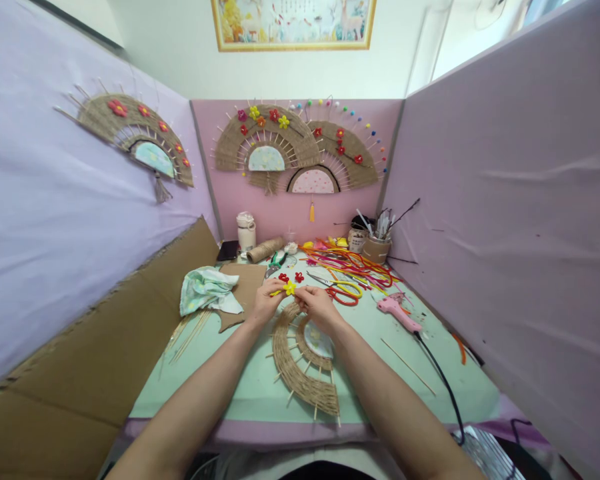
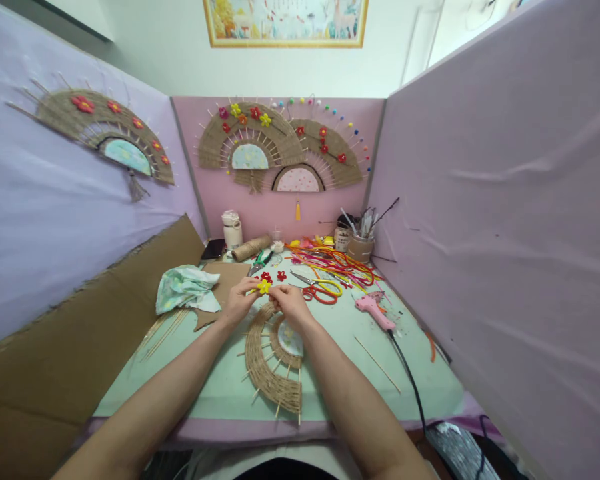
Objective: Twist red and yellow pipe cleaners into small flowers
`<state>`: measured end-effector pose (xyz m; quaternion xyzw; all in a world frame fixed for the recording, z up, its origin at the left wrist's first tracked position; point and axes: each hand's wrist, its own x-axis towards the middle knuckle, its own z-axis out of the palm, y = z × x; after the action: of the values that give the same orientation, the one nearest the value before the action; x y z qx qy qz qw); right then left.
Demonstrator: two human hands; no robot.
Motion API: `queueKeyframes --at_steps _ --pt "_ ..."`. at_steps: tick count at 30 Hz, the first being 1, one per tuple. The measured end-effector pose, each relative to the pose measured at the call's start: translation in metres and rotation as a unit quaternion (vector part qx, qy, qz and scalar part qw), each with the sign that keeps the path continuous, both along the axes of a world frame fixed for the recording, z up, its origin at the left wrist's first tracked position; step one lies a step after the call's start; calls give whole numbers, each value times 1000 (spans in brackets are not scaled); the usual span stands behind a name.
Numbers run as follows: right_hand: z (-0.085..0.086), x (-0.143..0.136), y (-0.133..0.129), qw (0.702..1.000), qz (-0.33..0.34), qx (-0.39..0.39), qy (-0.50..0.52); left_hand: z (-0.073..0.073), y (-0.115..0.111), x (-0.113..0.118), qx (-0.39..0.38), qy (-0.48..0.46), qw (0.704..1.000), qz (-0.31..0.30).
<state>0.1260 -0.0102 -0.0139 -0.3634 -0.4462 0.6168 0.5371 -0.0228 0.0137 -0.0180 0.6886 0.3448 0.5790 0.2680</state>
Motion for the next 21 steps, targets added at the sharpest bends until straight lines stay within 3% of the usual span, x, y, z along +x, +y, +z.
queueKeyframes --at_steps 8,16,21 --pt "4 -2 -5 996 56 -55 44 1 -4 1 -14 -14 1000 7" --pt "5 -1 -7 993 58 -63 83 -1 -1 2 15 -12 1000 11" --pt "2 -1 -6 998 54 -32 21 -1 3 3 -71 -51 996 9"
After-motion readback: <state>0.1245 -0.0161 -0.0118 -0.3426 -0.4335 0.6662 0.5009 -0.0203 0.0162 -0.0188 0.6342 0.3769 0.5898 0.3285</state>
